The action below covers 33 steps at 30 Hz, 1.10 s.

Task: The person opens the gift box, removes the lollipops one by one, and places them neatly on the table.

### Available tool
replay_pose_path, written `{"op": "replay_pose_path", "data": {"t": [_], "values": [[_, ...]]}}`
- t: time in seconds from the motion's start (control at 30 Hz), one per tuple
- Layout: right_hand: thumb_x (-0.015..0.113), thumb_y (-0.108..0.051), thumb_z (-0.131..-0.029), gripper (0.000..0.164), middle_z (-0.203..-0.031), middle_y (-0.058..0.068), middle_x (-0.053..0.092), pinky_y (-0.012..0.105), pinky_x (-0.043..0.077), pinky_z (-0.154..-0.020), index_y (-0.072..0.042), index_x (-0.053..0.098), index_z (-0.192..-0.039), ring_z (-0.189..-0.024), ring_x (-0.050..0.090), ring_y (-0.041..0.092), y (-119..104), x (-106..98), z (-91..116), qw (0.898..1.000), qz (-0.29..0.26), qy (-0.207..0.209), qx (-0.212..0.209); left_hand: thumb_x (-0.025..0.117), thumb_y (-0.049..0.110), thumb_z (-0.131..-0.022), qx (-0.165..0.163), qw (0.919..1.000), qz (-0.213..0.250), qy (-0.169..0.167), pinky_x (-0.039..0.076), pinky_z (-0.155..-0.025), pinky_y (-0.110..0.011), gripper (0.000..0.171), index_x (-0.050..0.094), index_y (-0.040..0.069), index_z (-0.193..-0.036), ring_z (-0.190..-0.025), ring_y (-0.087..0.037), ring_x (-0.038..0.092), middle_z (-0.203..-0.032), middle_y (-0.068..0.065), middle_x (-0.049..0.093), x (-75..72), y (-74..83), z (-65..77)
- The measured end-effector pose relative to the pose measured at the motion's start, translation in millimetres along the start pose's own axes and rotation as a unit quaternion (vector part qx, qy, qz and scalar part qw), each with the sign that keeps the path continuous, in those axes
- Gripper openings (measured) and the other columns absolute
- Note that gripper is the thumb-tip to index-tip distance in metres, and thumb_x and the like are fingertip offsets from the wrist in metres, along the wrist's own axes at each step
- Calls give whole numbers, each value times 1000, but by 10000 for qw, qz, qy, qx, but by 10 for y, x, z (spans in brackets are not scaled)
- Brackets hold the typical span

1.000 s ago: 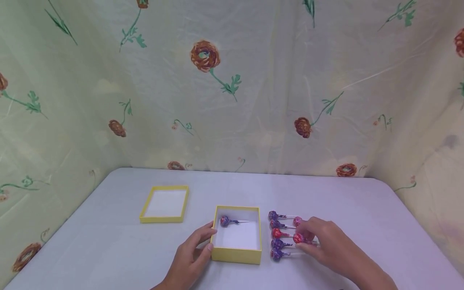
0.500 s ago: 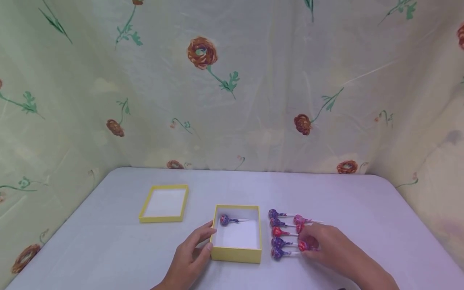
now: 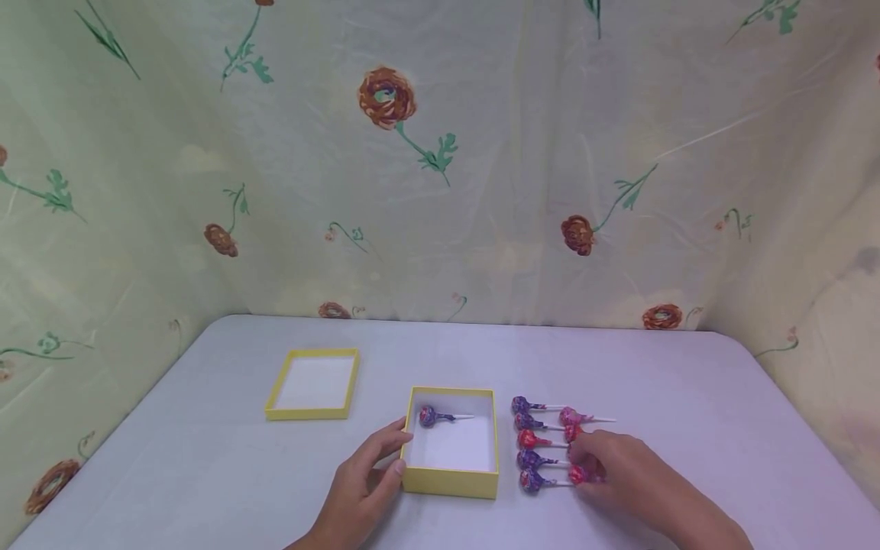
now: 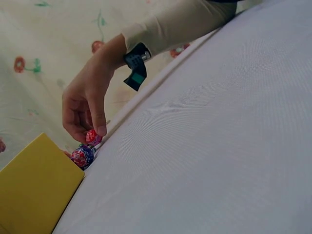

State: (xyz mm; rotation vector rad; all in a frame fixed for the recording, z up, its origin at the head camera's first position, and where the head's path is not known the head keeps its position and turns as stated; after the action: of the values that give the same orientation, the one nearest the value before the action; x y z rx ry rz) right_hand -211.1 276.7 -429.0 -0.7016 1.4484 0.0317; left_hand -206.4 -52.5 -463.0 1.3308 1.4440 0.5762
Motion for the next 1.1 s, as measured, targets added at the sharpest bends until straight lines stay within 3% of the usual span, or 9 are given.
{"op": "replay_pose_path", "data": {"t": [0.63, 0.87, 1.1], "values": [[82, -18, -75, 24, -76, -13, 51, 22, 43, -56, -18, 63, -90, -69, 44, 1, -11, -13, 9, 9997, 135, 182, -65, 53, 17, -99, -104, 9999, -68, -24, 55, -84, -21, 27, 56, 12, -126, -124, -23, 53, -146, -5, 45, 9, -11, -1], [82, -18, -75, 24, -73, -12, 48, 21, 39, -54, -19, 64, -91, -67, 42, 1, 11, -5, 5, 9997, 164, 114, 128, 53, 18, -100, -156, 9998, -103, -55, 55, -84, -21, 28, 55, 12, -126, -125, -23, 53, -146, -5, 44, 12, -14, -3], [82, -16, -73, 27, -73, -15, 48, 21, 39, -54, -20, 64, -91, -67, 42, 0, -4, -19, 21, 9989, 152, 398, -188, 52, 18, -100, -153, 9998, -125, -71, 55, -84, -20, 28, 55, 12, -127, -125, -24, 53, -146, -6, 44, 10, -6, -5]]}}
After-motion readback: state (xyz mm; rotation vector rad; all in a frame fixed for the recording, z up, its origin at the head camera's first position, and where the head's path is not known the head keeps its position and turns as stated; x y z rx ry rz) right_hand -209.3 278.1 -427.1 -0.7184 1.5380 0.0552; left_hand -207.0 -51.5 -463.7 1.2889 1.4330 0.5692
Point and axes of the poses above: each hand's wrist, its own z-axis away from the middle knuckle, its own x-axis out of the palm, y = z × x, the point moved 4 cm from there along -z, towards the middle knuckle
